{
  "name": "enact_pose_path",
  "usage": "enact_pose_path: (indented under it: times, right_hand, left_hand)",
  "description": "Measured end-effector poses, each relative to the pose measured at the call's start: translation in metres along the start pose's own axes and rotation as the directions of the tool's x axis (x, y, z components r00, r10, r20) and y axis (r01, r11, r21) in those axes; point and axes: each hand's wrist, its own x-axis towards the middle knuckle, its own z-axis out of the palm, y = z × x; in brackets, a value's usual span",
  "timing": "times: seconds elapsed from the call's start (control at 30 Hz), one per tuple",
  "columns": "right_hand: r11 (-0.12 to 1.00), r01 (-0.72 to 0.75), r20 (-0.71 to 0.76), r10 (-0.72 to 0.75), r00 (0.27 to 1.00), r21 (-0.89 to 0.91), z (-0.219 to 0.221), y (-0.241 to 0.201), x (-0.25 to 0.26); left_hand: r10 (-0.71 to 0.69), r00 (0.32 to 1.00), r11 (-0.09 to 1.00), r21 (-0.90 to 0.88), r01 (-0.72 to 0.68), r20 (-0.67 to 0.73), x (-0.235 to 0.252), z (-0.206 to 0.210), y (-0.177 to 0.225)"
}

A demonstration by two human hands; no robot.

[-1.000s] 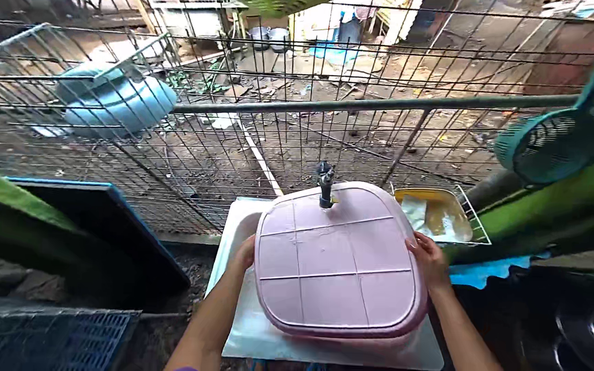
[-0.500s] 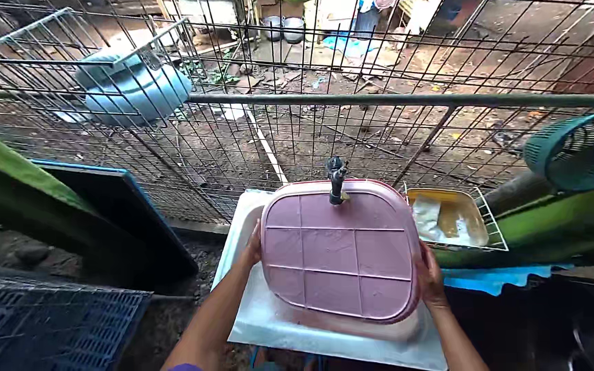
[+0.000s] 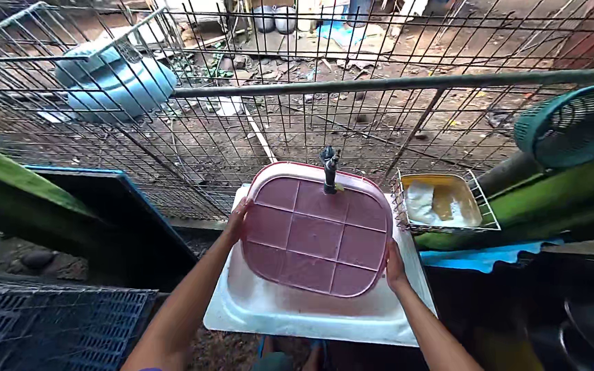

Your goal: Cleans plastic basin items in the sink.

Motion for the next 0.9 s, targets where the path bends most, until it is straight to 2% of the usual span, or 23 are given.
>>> enact_pose_path:
  times: [0.07, 0.17, 0.33, 0.5, 0.63, 0.77, 0.9]
  right_hand:
    - [0.997, -0.014, -0.032, 0.017, 0.999, 0.075, 0.009, 0.007, 0.011]
    - [0.99, -0.049, -0.039, 0.054, 0.998, 0.133, 0.021, 0.007, 0.016]
    - [0.962, -0.163, -0.011, 0.169, 0.985, 0.221, 0.046, 0.011, 0.013]
    - [0.89, -0.304, 0.143, 0.27, 0.952, 0.339, 0.077, 0.01, 0.012]
    - [0.818, -0.445, 0.293, 0.352, 0.889, 0.365, 0.096, 0.003, 0.011]
    - [0.783, -0.569, 0.39, 0.456, 0.8, 0.252, 0.114, -0.009, 0.008]
    - [0.76, -0.633, 0.511, 0.488, 0.708, 0.151, 0.132, -0.007, 0.006]
  left_hand:
    - [0.02, 1.0, 1.0, 0.01, -0.02, 0.018, -0.007, -0.002, 0.01]
    - [-0.038, 0.998, 0.998, 0.043, 0.037, 0.041, -0.034, -0.005, 0.037]
    - [-0.101, 0.995, 0.96, 0.264, 0.09, 0.026, -0.068, -0.014, 0.095]
    - [-0.12, 0.992, 0.893, 0.433, 0.125, -0.038, -0.096, -0.029, 0.139]
    - [-0.073, 0.992, 0.917, 0.384, 0.106, -0.1, -0.108, -0.059, 0.139]
    - [-0.045, 0.982, 0.93, 0.35, 0.108, -0.185, -0.127, -0.088, 0.135]
    - [0.086, 0.984, 0.934, 0.358, -0.025, -0.155, -0.166, -0.122, 0.128]
